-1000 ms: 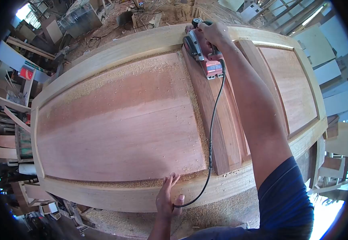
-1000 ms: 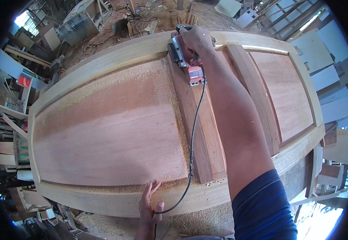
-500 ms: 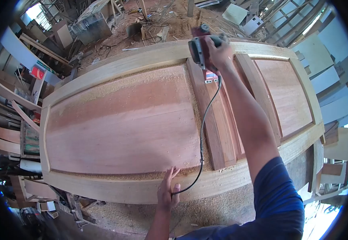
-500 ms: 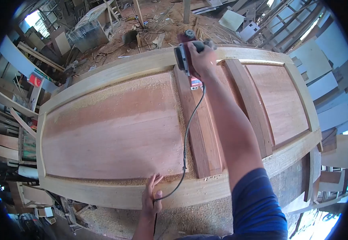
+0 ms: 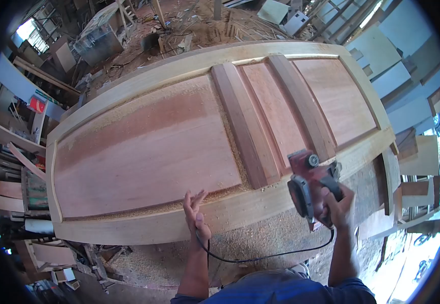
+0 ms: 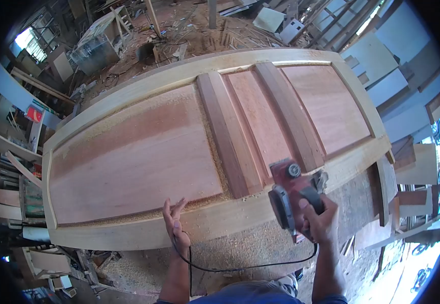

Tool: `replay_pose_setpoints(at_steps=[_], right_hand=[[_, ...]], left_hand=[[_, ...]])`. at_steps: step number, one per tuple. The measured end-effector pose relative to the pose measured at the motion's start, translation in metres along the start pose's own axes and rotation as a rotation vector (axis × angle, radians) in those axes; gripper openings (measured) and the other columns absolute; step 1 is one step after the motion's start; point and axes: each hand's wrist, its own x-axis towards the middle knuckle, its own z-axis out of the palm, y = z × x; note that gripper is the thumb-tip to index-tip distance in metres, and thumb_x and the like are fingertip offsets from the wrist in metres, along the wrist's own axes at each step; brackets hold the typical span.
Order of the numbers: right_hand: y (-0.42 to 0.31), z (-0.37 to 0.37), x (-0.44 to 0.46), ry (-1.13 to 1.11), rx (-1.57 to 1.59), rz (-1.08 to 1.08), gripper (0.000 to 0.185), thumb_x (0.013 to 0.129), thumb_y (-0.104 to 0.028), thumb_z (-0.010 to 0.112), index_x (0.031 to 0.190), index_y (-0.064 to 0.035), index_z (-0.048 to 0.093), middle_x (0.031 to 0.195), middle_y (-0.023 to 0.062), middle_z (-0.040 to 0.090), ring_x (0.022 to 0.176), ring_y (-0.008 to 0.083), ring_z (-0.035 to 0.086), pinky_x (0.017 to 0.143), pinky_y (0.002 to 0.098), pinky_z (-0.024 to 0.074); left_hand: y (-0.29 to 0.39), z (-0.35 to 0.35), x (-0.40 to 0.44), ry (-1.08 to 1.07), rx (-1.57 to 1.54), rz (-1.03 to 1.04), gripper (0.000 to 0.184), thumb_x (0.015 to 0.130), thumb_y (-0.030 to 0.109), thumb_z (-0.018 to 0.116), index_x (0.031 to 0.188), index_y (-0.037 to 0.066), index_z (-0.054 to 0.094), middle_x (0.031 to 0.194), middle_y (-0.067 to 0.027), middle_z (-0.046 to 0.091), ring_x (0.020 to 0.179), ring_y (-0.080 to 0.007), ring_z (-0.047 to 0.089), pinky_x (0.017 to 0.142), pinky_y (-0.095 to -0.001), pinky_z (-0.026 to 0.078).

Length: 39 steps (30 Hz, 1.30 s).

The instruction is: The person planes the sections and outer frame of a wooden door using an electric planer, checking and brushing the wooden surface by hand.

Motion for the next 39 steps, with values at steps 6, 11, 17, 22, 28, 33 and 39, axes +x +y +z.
replay_pose_setpoints(at_steps=[6, 11, 17, 22, 28, 33, 39], right_hand=[[0.029, 0.012, -0.037, -0.090, -0.038, 0.056, 0.036, 0.101, -0.031, 0.082, 0.102, 0.0041, 0.075, 0.070, 0.0046, 0.068, 0.060, 0.0106, 0.064, 0.055, 0.0318, 0.0504], [0.019, 0.045, -0.034, -0.113, -0.298, -0.068, 0.038, 0.101, -0.033, 0.079, 0.106, 0.0040, 0.075, 0.080, 0.0214, 0.075, 0.074, 0.0326, 0.078, 0.069, 0.0438, 0.0594], [0.003, 0.082, -0.019, -0.144, -0.286, -0.175, 0.039, 0.104, -0.035, 0.075, 0.106, 0.0040, 0.073, 0.087, 0.0270, 0.074, 0.082, 0.0432, 0.077, 0.074, 0.0487, 0.0586], [-0.006, 0.104, -0.001, -0.148, -0.277, -0.193, 0.040, 0.105, -0.035, 0.073, 0.109, 0.0039, 0.072, 0.089, 0.0282, 0.074, 0.084, 0.0451, 0.077, 0.075, 0.0501, 0.0582], [-0.014, 0.131, 0.023, -0.100, -0.277, -0.244, 0.038, 0.105, -0.035, 0.074, 0.105, 0.0027, 0.072, 0.085, 0.0247, 0.076, 0.083, 0.0447, 0.077, 0.077, 0.0500, 0.0599], [-0.015, 0.153, 0.055, -0.040, -0.342, -0.337, 0.038, 0.104, -0.035, 0.075, 0.102, 0.0023, 0.072, 0.083, 0.0240, 0.075, 0.082, 0.0462, 0.075, 0.079, 0.0516, 0.0590], [-0.042, 0.183, 0.106, -0.080, -0.286, -0.250, 0.045, 0.104, -0.038, 0.074, 0.103, 0.0070, 0.075, 0.089, 0.0298, 0.076, 0.090, 0.0493, 0.076, 0.085, 0.0527, 0.0597]], left_hand=[[-0.003, -0.002, 0.000, -0.024, 0.045, 0.021, 0.095, 0.110, 0.063, 0.042, 0.171, -0.006, 0.019, 0.145, -0.0312, 0.068, 0.150, -0.0424, 0.055, 0.133, -0.0603, 0.026], [-0.005, -0.004, 0.000, -0.026, 0.067, 0.011, 0.092, 0.110, 0.060, 0.042, 0.171, -0.006, 0.020, 0.145, -0.0311, 0.068, 0.149, -0.0423, 0.056, 0.132, -0.0605, 0.027], [-0.002, -0.001, 0.001, -0.015, 0.062, 0.003, 0.085, 0.109, 0.054, 0.043, 0.169, -0.003, 0.027, 0.144, -0.0315, 0.069, 0.149, -0.0393, 0.056, 0.130, -0.0579, 0.029], [0.000, -0.001, 0.002, -0.029, 0.061, 0.018, 0.084, 0.109, 0.051, 0.043, 0.169, -0.004, 0.025, 0.144, -0.0305, 0.070, 0.149, -0.0405, 0.057, 0.131, -0.0581, 0.027], [0.001, -0.003, 0.001, -0.045, 0.075, 0.002, 0.082, 0.110, 0.049, 0.042, 0.170, -0.004, 0.024, 0.146, -0.0292, 0.069, 0.150, -0.0400, 0.057, 0.133, -0.0587, 0.026], [0.006, -0.001, 0.002, -0.062, 0.062, -0.024, 0.082, 0.110, 0.049, 0.042, 0.170, -0.004, 0.022, 0.148, -0.0289, 0.068, 0.152, -0.0396, 0.054, 0.134, -0.0599, 0.023], [0.013, -0.001, 0.003, -0.087, 0.107, -0.018, 0.082, 0.113, 0.050, 0.042, 0.171, -0.003, 0.022, 0.148, -0.0287, 0.068, 0.153, -0.0397, 0.053, 0.134, -0.0598, 0.023]])
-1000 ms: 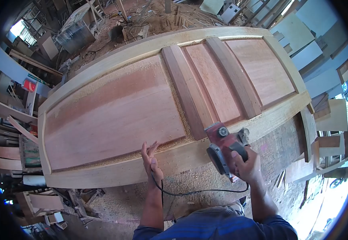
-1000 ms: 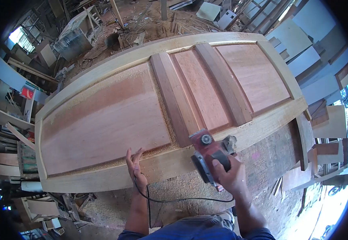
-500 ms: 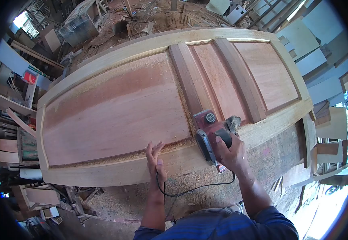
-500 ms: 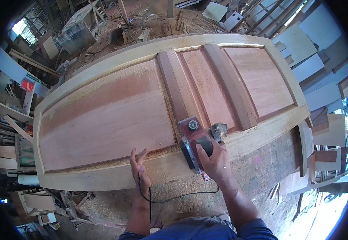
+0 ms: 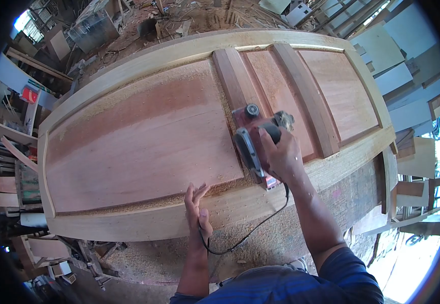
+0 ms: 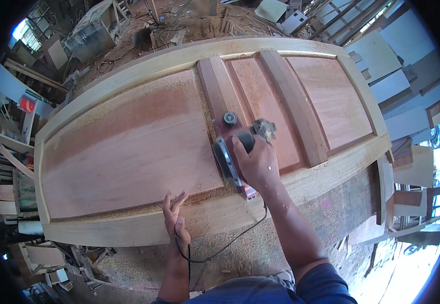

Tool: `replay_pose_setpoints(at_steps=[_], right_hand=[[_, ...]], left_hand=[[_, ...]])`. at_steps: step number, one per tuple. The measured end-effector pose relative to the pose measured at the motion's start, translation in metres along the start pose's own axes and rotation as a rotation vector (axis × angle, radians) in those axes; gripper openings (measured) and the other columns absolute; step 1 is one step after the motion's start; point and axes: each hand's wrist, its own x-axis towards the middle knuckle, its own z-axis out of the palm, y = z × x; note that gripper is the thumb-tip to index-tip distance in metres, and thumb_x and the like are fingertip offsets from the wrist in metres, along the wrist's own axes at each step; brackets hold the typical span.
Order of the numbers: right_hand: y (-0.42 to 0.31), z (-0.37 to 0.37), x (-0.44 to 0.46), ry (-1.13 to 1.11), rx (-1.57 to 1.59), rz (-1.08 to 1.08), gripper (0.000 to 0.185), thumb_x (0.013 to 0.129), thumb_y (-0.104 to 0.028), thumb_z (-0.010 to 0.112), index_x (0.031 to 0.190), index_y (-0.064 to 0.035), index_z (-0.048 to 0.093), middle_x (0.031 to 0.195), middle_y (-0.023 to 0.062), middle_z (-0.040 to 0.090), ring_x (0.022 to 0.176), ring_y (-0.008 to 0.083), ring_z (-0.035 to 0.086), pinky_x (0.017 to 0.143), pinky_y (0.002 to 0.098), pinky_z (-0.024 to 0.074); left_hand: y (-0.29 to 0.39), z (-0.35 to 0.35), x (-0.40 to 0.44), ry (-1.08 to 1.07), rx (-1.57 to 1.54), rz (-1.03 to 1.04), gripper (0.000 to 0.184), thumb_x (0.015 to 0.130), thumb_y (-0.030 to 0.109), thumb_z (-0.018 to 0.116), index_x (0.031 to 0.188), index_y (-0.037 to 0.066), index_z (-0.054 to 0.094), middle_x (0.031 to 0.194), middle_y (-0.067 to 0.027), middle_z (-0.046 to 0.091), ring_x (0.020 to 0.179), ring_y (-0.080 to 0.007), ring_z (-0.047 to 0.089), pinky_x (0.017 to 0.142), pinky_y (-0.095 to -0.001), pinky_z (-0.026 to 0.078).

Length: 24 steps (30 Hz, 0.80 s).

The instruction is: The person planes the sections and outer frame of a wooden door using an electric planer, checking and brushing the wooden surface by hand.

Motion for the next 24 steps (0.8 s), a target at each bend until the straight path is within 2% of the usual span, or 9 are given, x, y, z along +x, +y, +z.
replay_pose_setpoints(at_steps=[4, 7, 12, 16, 19, 24], right_hand=[[-0.018, 0.019, 0.051, 0.026, -0.021, -0.015, 0.046, 0.105, -0.040, 0.071, 0.110, 0.0050, 0.078, 0.094, 0.0327, 0.077, 0.099, 0.0491, 0.077, 0.091, 0.0516, 0.0595], [-0.026, 0.034, 0.093, 0.010, -0.006, -0.053, 0.042, 0.106, -0.039, 0.069, 0.111, 0.0008, 0.081, 0.095, 0.0321, 0.077, 0.099, 0.0480, 0.077, 0.092, 0.0507, 0.0593], [-0.038, 0.057, 0.166, -0.016, -0.054, -0.122, 0.041, 0.108, -0.040, 0.065, 0.111, -0.0042, 0.084, 0.097, 0.0320, 0.077, 0.100, 0.0476, 0.077, 0.094, 0.0507, 0.0585], [-0.046, 0.079, 0.221, 0.004, -0.098, -0.118, 0.055, 0.107, -0.048, 0.062, 0.110, 0.0032, 0.082, 0.103, 0.0342, 0.077, 0.107, 0.0488, 0.076, 0.102, 0.0522, 0.0565], [-0.062, 0.088, 0.251, 0.025, -0.155, -0.070, 0.065, 0.106, -0.053, 0.062, 0.106, 0.0090, 0.081, 0.105, 0.0336, 0.078, 0.109, 0.0484, 0.076, 0.104, 0.0517, 0.0562], [-0.077, 0.097, 0.288, -0.005, -0.155, -0.074, 0.069, 0.106, -0.056, 0.060, 0.101, 0.0094, 0.081, 0.104, 0.0301, 0.080, 0.109, 0.0438, 0.078, 0.104, 0.0496, 0.0575]], left_hand=[[0.003, 0.002, 0.000, 0.024, -0.029, -0.056, 0.091, 0.110, 0.059, 0.045, 0.170, -0.006, 0.023, 0.147, -0.0313, 0.067, 0.150, -0.0396, 0.055, 0.133, -0.0585, 0.025], [-0.004, 0.001, 0.000, 0.008, -0.022, -0.001, 0.084, 0.114, 0.055, 0.042, 0.170, -0.004, 0.024, 0.147, -0.0304, 0.068, 0.150, -0.0407, 0.056, 0.132, -0.0586, 0.027], [-0.013, 0.001, -0.003, -0.008, -0.032, -0.010, 0.083, 0.114, 0.051, 0.049, 0.170, -0.005, 0.024, 0.148, -0.0320, 0.067, 0.150, -0.0417, 0.056, 0.132, -0.0566, 0.030], [-0.008, 0.000, 0.000, -0.072, 0.027, -0.032, 0.080, 0.115, 0.045, 0.054, 0.169, -0.005, 0.025, 0.148, -0.0334, 0.066, 0.150, -0.0426, 0.057, 0.131, -0.0570, 0.032], [-0.006, 0.000, 0.003, -0.089, 0.068, -0.008, 0.079, 0.114, 0.042, 0.056, 0.169, -0.006, 0.027, 0.149, -0.0343, 0.065, 0.146, -0.0433, 0.061, 0.127, -0.0558, 0.039], [-0.006, -0.001, 0.004, -0.102, 0.146, -0.012, 0.074, 0.113, 0.038, 0.058, 0.168, -0.005, 0.033, 0.149, -0.0338, 0.066, 0.141, -0.0436, 0.066, 0.126, -0.0548, 0.042]])
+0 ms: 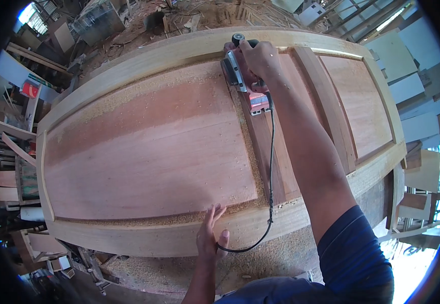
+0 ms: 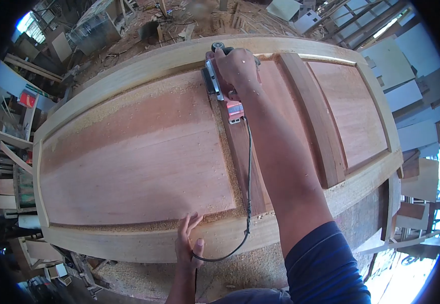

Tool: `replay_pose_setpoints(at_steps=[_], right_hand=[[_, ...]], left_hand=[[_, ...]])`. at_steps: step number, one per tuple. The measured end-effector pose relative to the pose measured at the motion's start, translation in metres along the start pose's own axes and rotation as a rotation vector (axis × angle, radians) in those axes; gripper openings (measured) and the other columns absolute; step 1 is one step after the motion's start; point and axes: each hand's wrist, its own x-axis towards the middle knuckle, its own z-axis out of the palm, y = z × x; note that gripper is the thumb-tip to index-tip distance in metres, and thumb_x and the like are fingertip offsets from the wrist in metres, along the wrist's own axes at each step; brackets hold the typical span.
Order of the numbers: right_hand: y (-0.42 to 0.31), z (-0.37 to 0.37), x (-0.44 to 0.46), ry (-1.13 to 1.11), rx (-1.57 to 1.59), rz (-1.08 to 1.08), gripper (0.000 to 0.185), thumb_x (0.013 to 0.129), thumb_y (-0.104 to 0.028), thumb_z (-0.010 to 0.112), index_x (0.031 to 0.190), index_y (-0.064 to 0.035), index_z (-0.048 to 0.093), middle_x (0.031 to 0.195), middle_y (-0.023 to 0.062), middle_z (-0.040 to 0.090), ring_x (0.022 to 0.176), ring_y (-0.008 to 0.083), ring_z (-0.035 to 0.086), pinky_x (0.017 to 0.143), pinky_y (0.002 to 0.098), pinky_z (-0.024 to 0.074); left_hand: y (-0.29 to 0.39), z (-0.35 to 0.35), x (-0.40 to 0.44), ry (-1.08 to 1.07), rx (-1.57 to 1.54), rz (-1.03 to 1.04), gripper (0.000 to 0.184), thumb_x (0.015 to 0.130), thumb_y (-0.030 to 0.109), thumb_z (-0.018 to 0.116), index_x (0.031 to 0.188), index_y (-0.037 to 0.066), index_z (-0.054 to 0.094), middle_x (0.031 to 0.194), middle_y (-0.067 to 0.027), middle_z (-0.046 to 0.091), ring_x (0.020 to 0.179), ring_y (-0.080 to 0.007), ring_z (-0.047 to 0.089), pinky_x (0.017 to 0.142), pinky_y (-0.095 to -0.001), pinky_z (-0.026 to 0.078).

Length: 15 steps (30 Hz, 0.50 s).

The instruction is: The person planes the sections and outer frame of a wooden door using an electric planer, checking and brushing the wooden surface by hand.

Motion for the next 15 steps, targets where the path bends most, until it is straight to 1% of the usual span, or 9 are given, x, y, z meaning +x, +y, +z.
replay_pose_setpoints(at_steps=[4, 7, 10, 13, 15], right_hand=[[-0.014, -0.003, 0.012, -0.064, 0.019, 0.033, 0.069, 0.107, -0.057, 0.059, 0.096, 0.0070, 0.082, 0.093, 0.0247, 0.081, 0.105, 0.0390, 0.080, 0.102, 0.0481, 0.0589], [-0.017, 0.006, 0.026, 0.023, 0.001, 0.003, 0.068, 0.107, -0.057, 0.059, 0.095, 0.0061, 0.083, 0.092, 0.0242, 0.082, 0.104, 0.0374, 0.081, 0.101, 0.0477, 0.0594], [-0.024, 0.000, 0.032, -0.069, 0.057, 0.033, 0.064, 0.107, -0.055, 0.060, 0.102, 0.0049, 0.083, 0.101, 0.0260, 0.082, 0.107, 0.0374, 0.080, 0.102, 0.0475, 0.0596], [-0.022, 0.009, 0.045, -0.008, 0.033, 0.007, 0.062, 0.107, -0.053, 0.062, 0.108, 0.0050, 0.083, 0.108, 0.0275, 0.081, 0.109, 0.0370, 0.080, 0.102, 0.0474, 0.0598], [-0.023, 0.011, 0.050, -0.011, 0.053, 0.001, 0.061, 0.106, -0.052, 0.063, 0.110, 0.0054, 0.083, 0.108, 0.0281, 0.081, 0.109, 0.0380, 0.080, 0.102, 0.0477, 0.0597]], left_hand=[[0.004, 0.001, 0.000, 0.002, 0.031, -0.021, 0.070, 0.113, 0.035, 0.058, 0.167, -0.004, 0.036, 0.146, -0.0324, 0.068, 0.140, -0.0436, 0.067, 0.127, -0.0551, 0.042], [0.006, 0.001, 0.000, 0.004, 0.039, -0.023, 0.069, 0.113, 0.035, 0.058, 0.167, -0.003, 0.037, 0.143, -0.0318, 0.071, 0.139, -0.0437, 0.068, 0.127, -0.0552, 0.042], [0.006, 0.003, 0.000, 0.014, 0.045, -0.035, 0.069, 0.113, 0.035, 0.058, 0.167, -0.003, 0.037, 0.141, -0.0312, 0.072, 0.138, -0.0439, 0.068, 0.127, -0.0552, 0.042], [0.005, 0.003, 0.000, 0.014, 0.051, -0.042, 0.069, 0.113, 0.036, 0.057, 0.166, -0.004, 0.038, 0.141, -0.0307, 0.072, 0.137, -0.0439, 0.069, 0.126, -0.0552, 0.043], [0.005, 0.004, -0.001, 0.017, 0.044, -0.039, 0.069, 0.113, 0.035, 0.058, 0.166, -0.004, 0.038, 0.142, -0.0305, 0.072, 0.135, -0.0438, 0.071, 0.125, -0.0551, 0.044]])
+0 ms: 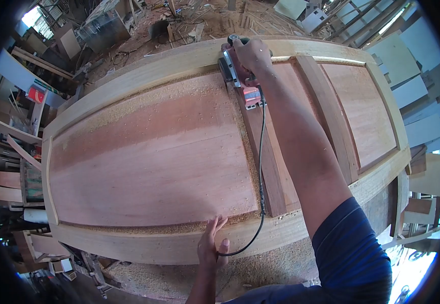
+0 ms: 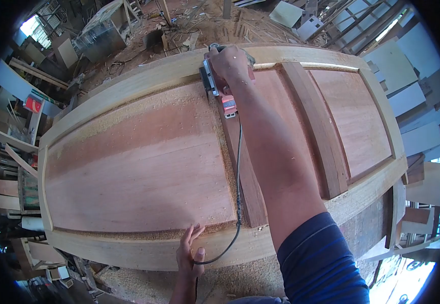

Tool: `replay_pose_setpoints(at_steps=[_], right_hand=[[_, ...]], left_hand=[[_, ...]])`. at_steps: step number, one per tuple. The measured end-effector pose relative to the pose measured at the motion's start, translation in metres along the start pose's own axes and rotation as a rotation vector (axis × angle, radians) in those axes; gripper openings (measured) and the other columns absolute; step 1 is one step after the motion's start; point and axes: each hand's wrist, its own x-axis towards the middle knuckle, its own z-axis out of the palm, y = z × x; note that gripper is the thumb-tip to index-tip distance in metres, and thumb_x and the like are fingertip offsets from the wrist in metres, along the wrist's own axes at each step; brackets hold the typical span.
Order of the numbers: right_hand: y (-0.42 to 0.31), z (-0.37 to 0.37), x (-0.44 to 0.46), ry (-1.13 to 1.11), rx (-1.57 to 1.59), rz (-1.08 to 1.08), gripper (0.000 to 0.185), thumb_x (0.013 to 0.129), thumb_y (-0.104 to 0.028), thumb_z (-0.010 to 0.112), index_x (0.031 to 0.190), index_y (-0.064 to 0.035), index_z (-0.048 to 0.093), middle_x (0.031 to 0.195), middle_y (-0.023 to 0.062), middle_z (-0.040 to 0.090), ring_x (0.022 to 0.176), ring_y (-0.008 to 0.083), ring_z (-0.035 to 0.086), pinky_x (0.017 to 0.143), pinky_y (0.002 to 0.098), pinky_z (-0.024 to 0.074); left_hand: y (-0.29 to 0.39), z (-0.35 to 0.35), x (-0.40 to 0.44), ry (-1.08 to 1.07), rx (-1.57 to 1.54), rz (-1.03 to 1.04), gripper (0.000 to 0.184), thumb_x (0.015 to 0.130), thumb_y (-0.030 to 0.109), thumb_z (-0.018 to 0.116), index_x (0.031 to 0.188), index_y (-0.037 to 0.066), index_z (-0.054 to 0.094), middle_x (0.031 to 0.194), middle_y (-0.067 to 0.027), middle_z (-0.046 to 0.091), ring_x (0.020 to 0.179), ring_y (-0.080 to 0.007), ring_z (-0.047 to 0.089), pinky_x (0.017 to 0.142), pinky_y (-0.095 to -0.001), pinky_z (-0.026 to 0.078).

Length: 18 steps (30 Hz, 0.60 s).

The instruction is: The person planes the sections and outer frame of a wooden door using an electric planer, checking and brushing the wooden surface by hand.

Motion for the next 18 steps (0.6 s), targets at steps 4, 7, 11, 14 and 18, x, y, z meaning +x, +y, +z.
replay_pose_setpoints(at_steps=[4, 7, 11, 14, 18], right_hand=[[-0.014, -0.011, -0.002, -0.072, 0.065, 0.018, 0.063, 0.106, -0.053, 0.064, 0.111, 0.0073, 0.082, 0.109, 0.0293, 0.081, 0.110, 0.0392, 0.079, 0.103, 0.0479, 0.0597], [-0.001, 0.008, 0.024, 0.017, 0.038, -0.045, 0.062, 0.104, -0.053, 0.066, 0.111, 0.0068, 0.083, 0.109, 0.0285, 0.081, 0.111, 0.0402, 0.079, 0.103, 0.0483, 0.0596], [-0.004, 0.006, 0.032, 0.002, 0.032, -0.010, 0.064, 0.102, -0.055, 0.069, 0.112, 0.0068, 0.082, 0.112, 0.0284, 0.081, 0.113, 0.0409, 0.079, 0.104, 0.0487, 0.0593], [-0.007, 0.005, 0.032, 0.011, 0.059, -0.005, 0.066, 0.101, -0.057, 0.071, 0.115, 0.0062, 0.081, 0.114, 0.0291, 0.081, 0.114, 0.0424, 0.078, 0.105, 0.0489, 0.0589], [0.008, 0.014, 0.029, 0.252, 0.073, -0.170, 0.066, 0.102, -0.062, 0.068, 0.110, 0.0027, 0.082, 0.102, 0.0232, 0.082, 0.103, 0.0410, 0.080, 0.094, 0.0494, 0.0605]], left_hand=[[0.001, 0.001, 0.000, 0.009, -0.004, 0.015, 0.069, 0.113, 0.033, 0.059, 0.167, -0.004, 0.038, 0.143, -0.0305, 0.071, 0.133, -0.0436, 0.072, 0.123, -0.0550, 0.046], [0.001, 0.001, -0.001, 0.007, 0.003, 0.009, 0.068, 0.112, 0.031, 0.059, 0.166, -0.005, 0.038, 0.143, -0.0304, 0.071, 0.133, -0.0434, 0.072, 0.122, -0.0547, 0.047], [0.003, -0.001, 0.002, -0.010, 0.039, 0.032, 0.066, 0.114, 0.033, 0.058, 0.165, -0.005, 0.039, 0.145, -0.0306, 0.070, 0.134, -0.0434, 0.071, 0.122, -0.0546, 0.047], [-0.002, -0.001, 0.000, 0.002, 0.031, 0.057, 0.068, 0.116, 0.040, 0.055, 0.165, -0.004, 0.040, 0.144, -0.0314, 0.069, 0.135, -0.0428, 0.071, 0.121, -0.0533, 0.047], [-0.009, 0.000, -0.005, 0.035, -0.057, 0.041, 0.073, 0.117, 0.049, 0.050, 0.168, -0.002, 0.037, 0.148, -0.0310, 0.067, 0.137, -0.0412, 0.069, 0.122, -0.0520, 0.046]])
